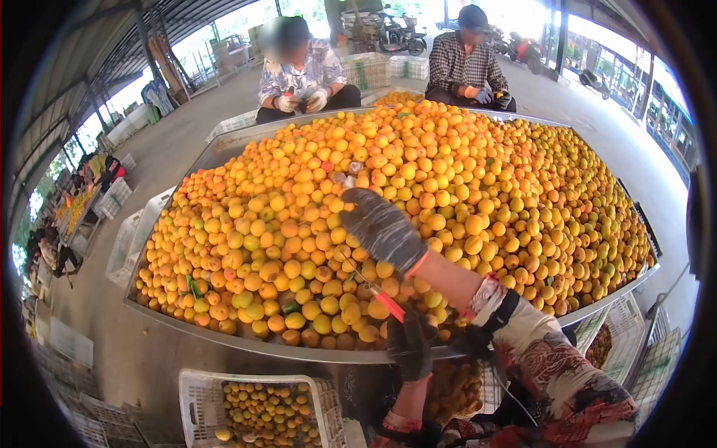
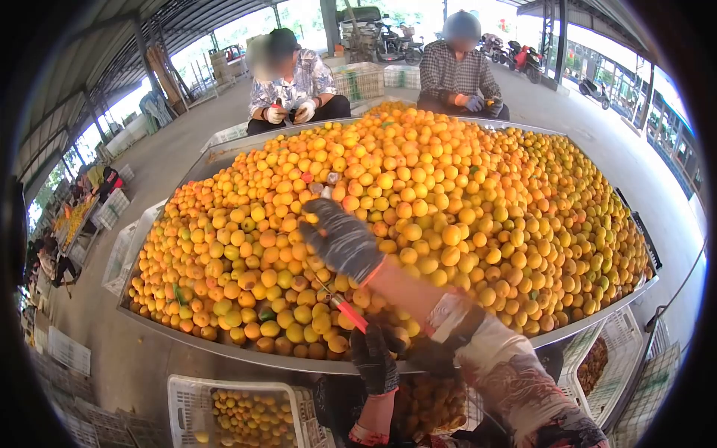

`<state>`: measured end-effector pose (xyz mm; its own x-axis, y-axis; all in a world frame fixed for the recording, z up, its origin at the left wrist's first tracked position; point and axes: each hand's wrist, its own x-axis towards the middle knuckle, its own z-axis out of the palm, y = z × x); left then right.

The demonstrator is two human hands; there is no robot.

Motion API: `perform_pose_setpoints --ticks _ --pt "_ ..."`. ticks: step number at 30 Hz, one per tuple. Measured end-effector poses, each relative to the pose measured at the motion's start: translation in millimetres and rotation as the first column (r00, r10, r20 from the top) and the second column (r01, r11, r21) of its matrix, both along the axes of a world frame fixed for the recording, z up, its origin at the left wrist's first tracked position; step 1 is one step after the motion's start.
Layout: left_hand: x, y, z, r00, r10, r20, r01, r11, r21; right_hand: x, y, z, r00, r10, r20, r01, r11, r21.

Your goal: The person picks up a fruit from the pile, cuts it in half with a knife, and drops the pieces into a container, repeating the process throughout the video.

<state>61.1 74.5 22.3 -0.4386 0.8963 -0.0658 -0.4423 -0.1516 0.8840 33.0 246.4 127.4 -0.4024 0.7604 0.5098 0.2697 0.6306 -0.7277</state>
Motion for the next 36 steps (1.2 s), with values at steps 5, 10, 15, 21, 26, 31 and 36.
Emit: perform_pose_setpoints --ticks 5,10,15,21,26,31,36 --pt "5 7 -6 0.998 0.042 0.05 -0.04 0.999 -0.033 101 81 -56 0.684 -0.32 0.656 0.254 0.947 0.197" --pt "12 9 3 0.981 0.179 0.075 -0.177 0.984 -0.032 134 94 -51 0.38 -0.381 0.843 0.104 0.923 0.37" --pt "10 10 -1 0.991 0.099 0.093 -0.1 0.995 0.012 146 141 -39 -0.063 0.0 0.998 -0.032 0.999 -0.002" --pt "9 8 1 0.985 0.148 0.088 -0.147 0.989 -0.025 130 118 -43 0.073 -0.136 0.988 -0.025 0.99 0.138" --pt "10 8 1 0.982 0.134 0.131 -0.134 0.991 -0.01 151 110 -27 -0.027 -0.125 0.992 -0.246 0.962 0.115" --pt "10 8 0 0.984 0.132 0.116 -0.135 0.991 0.018 165 136 -42 -0.185 0.099 0.978 -0.158 0.979 -0.129" --pt "11 8 0 0.985 0.134 0.112 -0.134 0.991 -0.005 148 95 -37 0.115 -0.074 0.991 0.152 0.987 0.056"
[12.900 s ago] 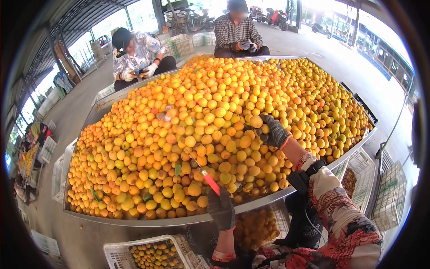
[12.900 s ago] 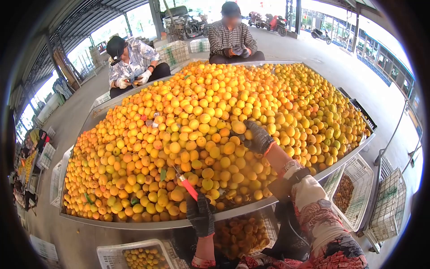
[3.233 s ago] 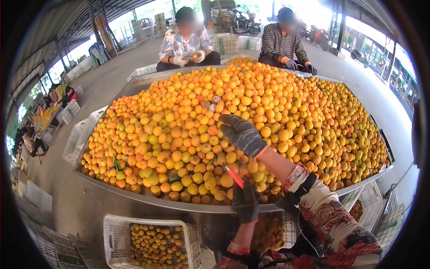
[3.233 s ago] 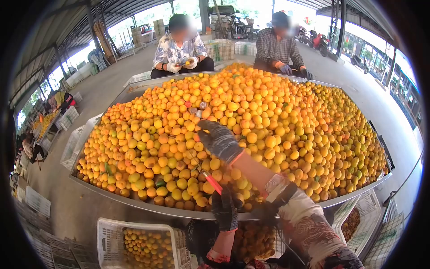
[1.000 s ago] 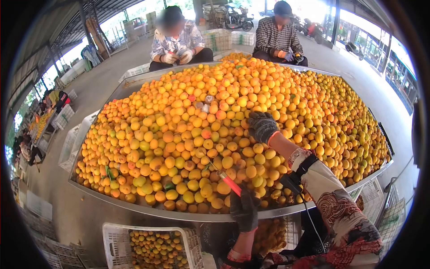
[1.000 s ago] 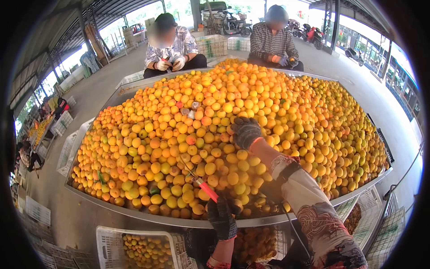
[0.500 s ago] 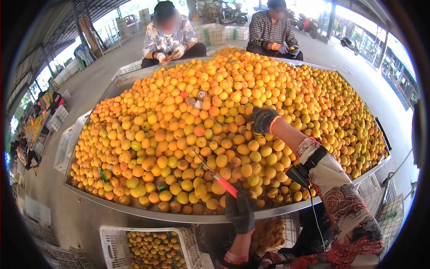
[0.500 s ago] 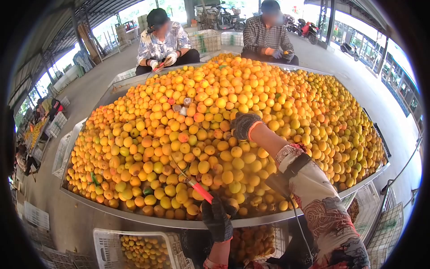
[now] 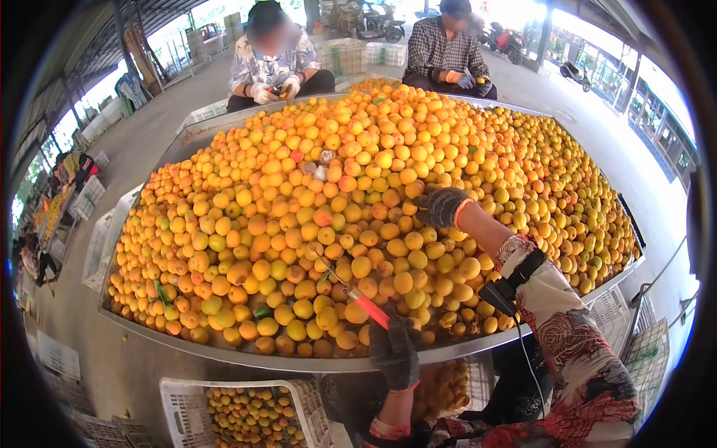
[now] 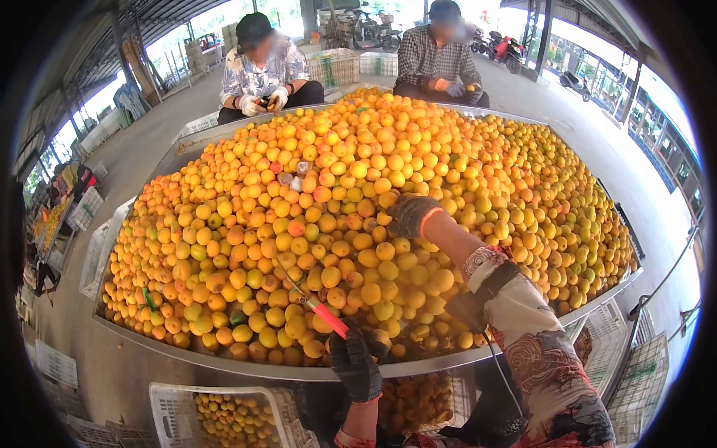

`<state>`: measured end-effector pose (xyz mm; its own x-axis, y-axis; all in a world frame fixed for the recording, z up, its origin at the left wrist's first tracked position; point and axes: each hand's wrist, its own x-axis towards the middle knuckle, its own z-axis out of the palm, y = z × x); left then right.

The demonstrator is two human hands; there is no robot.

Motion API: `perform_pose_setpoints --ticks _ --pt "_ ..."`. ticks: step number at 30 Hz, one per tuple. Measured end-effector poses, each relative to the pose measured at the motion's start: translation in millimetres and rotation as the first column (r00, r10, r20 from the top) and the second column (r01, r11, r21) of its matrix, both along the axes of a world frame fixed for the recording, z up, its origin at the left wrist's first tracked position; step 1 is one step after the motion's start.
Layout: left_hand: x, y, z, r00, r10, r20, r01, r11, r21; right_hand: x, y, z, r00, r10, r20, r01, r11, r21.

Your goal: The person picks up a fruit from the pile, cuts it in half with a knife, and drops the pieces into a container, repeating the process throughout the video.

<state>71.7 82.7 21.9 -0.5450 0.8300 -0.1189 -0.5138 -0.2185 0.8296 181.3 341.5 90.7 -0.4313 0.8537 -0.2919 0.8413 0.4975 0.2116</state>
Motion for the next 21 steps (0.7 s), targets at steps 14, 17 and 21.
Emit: perform_pose_setpoints --ticks 14,17,21 --pt "-1 0 -11 0.998 -0.012 -0.056 0.012 1.0 0.012 -12 28 -39 0.994 -0.026 0.106 0.017 0.997 0.079" --pt "0 0 -1 1.0 0.01 0.026 -0.011 0.999 0.051 -22 13 2 0.959 -0.099 0.267 0.126 0.989 -0.084" --pt "-1 -1 -6 0.999 -0.029 0.027 0.027 0.998 0.058 -17 15 -21 0.981 -0.006 0.193 0.016 0.999 -0.051"
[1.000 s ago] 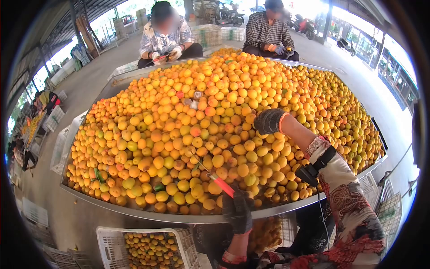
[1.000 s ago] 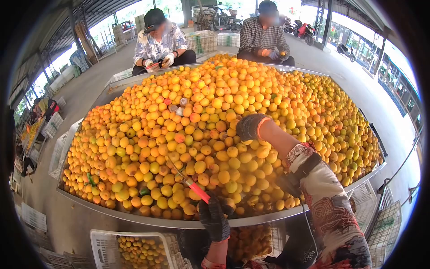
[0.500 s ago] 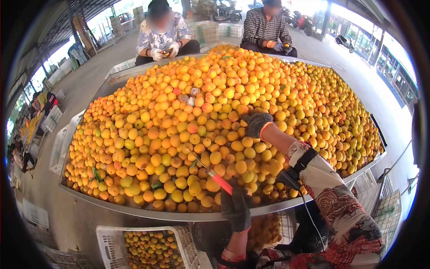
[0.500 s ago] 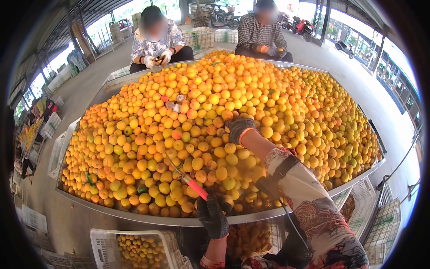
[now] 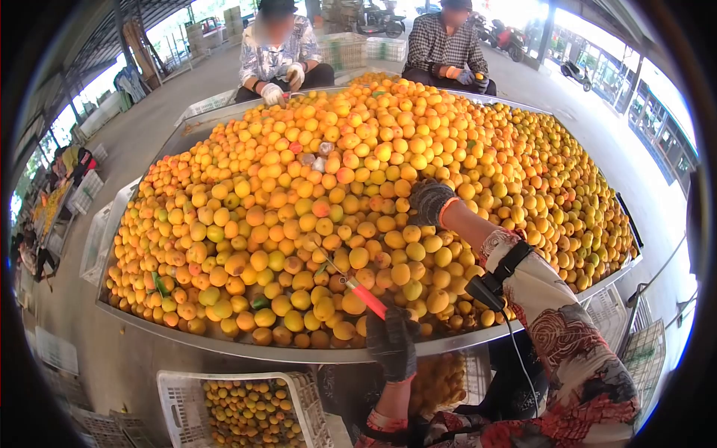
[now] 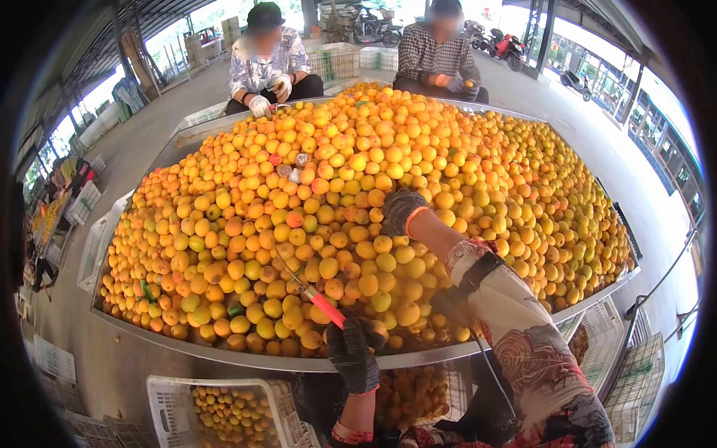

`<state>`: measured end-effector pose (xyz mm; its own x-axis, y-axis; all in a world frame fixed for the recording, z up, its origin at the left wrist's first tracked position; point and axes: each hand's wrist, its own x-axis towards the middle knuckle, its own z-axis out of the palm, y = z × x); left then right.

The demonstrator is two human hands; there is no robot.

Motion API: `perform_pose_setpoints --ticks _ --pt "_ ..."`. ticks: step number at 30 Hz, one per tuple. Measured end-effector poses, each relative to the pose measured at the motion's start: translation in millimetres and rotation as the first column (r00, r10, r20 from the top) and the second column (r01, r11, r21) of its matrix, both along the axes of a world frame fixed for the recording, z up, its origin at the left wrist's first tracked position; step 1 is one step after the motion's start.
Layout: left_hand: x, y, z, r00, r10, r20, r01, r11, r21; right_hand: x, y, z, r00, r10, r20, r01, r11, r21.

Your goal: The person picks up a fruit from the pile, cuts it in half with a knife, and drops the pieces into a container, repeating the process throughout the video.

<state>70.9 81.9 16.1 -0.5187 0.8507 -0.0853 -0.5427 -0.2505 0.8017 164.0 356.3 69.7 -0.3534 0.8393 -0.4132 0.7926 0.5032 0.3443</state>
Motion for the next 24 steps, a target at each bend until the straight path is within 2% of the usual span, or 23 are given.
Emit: perform_pose_setpoints --ticks 3,4,5,6,7,9,10,14,16,17,20,22,23,24 --pt "0 2 0 1.0 0.028 -0.002 -0.028 1.0 -0.013 4 19 -15 1.0 0.008 0.03 -0.008 1.0 0.015" --pt "1 2 -4 0.999 0.044 -0.004 -0.044 0.999 -0.013 14 42 -30 0.999 -0.025 0.029 0.027 0.996 -0.088" --pt "2 2 -5 0.998 0.058 -0.006 -0.059 0.998 -0.013 5 29 -10 0.998 -0.06 0.033 0.065 0.98 -0.19" --pt "2 1 -3 0.999 0.054 -0.007 -0.054 0.998 -0.017 3 4 7 0.999 0.029 -0.027 -0.031 0.998 -0.053" --pt "1 1 2 0.999 0.039 -0.002 -0.039 0.999 -0.025 10 16 -12 0.999 0.025 -0.027 -0.026 0.998 -0.053" --pt "1 2 5 1.0 0.022 0.004 -0.022 0.999 -0.025 27 54 -60 0.987 0.115 -0.115 -0.121 0.991 -0.053" --pt "1 3 4 1.0 0.029 0.006 -0.029 1.0 -0.009 8 16 -15 0.991 0.117 -0.058 -0.118 0.993 -0.025" --pt "0 1 2 0.999 0.015 -0.041 -0.017 0.999 -0.039 6 37 -34 0.994 0.109 -0.023 -0.111 0.986 -0.124" --pt "-1 1 6 0.999 0.013 -0.043 -0.014 0.999 -0.03 7 56 -51 0.99 0.047 0.13 -0.015 0.971 -0.238" --pt "0 1 7 0.999 0.006 -0.041 -0.007 1.0 -0.019 8 56 -53 0.99 0.047 0.133 -0.013 0.97 -0.241" --pt "1 1 -2 1.0 0.014 -0.012 -0.014 1.0 -0.017 -6 26 -16 0.992 0.103 0.073 -0.085 0.972 -0.22" --pt "0 2 2 1.0 0.01 -0.012 -0.01 1.0 -0.021 -6 14 0 0.992 -0.064 -0.106 0.033 0.961 -0.275" --pt "0 1 4 1.0 0.002 -0.012 -0.003 1.0 -0.026 3 13 -2 0.992 -0.068 -0.104 0.037 0.96 -0.277" --pt "0 0 4 1.0 -0.002 -0.011 0.002 1.0 -0.027 17 11 -2 0.918 -0.117 -0.379 0.045 0.98 -0.192"
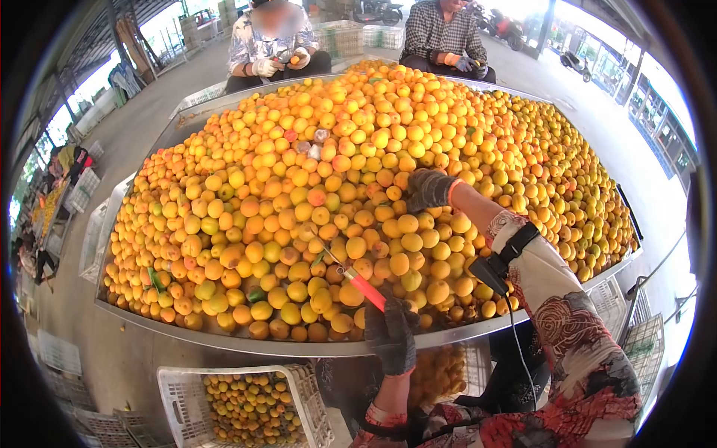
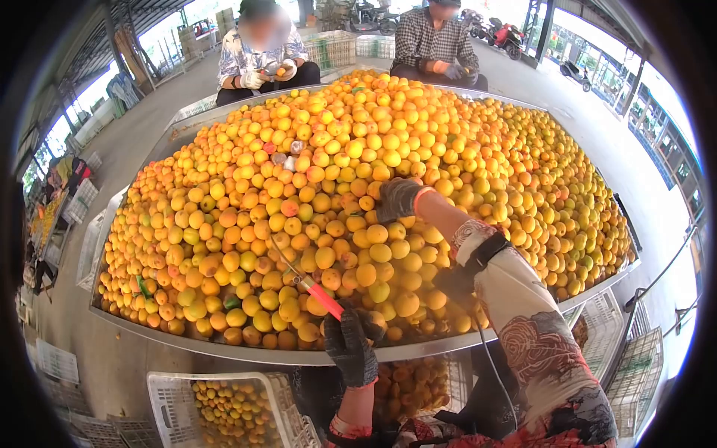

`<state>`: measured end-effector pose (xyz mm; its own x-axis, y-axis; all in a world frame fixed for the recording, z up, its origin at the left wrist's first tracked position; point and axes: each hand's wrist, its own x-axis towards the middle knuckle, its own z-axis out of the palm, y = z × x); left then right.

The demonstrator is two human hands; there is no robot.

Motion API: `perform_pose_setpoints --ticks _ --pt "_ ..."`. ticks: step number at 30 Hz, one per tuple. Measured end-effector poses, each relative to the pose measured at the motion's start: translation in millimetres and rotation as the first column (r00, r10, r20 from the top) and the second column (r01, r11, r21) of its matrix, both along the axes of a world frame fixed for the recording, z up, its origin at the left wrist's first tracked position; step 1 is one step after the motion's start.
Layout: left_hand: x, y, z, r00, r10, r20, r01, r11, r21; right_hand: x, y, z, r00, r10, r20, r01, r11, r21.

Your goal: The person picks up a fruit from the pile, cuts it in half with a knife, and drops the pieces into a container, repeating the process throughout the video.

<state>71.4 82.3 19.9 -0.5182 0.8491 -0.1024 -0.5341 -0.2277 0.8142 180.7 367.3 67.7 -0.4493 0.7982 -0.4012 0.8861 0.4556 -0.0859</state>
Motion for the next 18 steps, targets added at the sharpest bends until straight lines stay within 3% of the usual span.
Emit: perform_pose_setpoints --ticks 1,2,3,5,9,11,12,14,18 --pt "0 1 -2 1.0 0.016 -0.018 -0.016 1.0 0.018 9 0 -1 0.959 -0.059 -0.276 0.087 0.992 0.09" --pt "0 1 -2 0.999 0.034 -0.037 -0.032 0.999 0.036 7 -19 27 0.835 -0.334 -0.438 0.302 0.943 -0.142" --pt "0 1 -1 0.999 0.034 -0.037 -0.033 0.999 0.036 12 -29 33 0.835 -0.334 -0.438 0.302 0.943 -0.142" --pt "0 1 2 0.997 0.044 0.057 -0.044 0.999 0.004 25 -50 39 0.649 -0.157 -0.744 0.15 0.986 -0.077" --pt "0 0 5 0.997 0.065 0.036 -0.066 0.998 0.009 13 -137 40 0.873 0.259 -0.413 -0.251 0.965 0.073" --pt "0 0 0 0.991 0.114 -0.07 -0.114 0.993 0.009 1 -174 25 0.922 0.351 -0.164 -0.331 0.934 0.136" --pt "0 0 -1 0.991 0.111 -0.072 -0.109 0.994 0.018 -6 -186 24 0.923 0.348 -0.163 -0.327 0.934 0.145" --pt "0 0 -4 0.981 0.154 -0.118 -0.152 0.988 0.03 -18 -204 29 0.988 0.144 -0.048 -0.136 0.982 0.132" --pt "-6 -1 -18 0.994 0.05 -0.094 -0.049 0.999 0.013 -20 -211 10 0.992 0.059 -0.114 -0.027 0.963 0.268"
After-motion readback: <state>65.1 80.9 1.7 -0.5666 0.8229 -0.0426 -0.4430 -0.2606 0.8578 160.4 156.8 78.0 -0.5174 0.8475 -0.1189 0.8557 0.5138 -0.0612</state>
